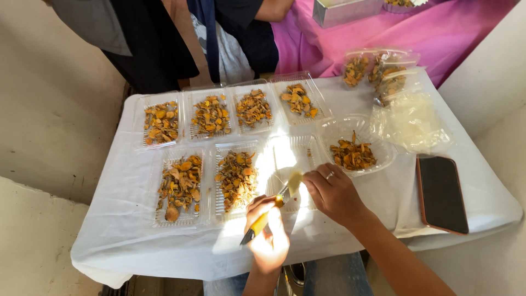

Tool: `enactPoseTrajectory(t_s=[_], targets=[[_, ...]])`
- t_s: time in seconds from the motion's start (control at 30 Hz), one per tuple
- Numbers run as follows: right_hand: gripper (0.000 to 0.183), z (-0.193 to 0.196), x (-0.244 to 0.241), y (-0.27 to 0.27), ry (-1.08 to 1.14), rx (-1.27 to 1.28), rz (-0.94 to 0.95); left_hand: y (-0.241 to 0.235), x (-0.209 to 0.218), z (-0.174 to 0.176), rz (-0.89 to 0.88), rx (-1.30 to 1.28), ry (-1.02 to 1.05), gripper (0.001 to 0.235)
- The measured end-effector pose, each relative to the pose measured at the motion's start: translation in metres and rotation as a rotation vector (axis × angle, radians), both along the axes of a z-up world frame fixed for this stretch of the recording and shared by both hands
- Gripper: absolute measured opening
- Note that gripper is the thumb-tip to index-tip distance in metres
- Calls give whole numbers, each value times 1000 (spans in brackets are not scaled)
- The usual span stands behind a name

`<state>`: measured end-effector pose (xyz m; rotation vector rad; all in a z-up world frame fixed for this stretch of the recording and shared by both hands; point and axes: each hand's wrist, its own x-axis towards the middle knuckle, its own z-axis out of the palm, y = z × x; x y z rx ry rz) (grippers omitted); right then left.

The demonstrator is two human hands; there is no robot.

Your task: Using a small brush and fingers to clean and arrange dried food slices in plastic containers.

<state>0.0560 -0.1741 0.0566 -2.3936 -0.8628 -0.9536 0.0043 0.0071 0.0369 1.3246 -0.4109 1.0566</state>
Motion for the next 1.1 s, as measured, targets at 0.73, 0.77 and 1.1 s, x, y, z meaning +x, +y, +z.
enactPoseTrajectory(t_s=[0.73,0.77,1.1], targets=[[30,58,14,-23,715,-413,-290,11,8,-56,256,266,68,26],[21,62,14,-9,793,-612,-244,11,9,-53,240,237,44,25],[10,-9,45,2,683,-1123,-192,15,10,-60,334,378,184,29]])
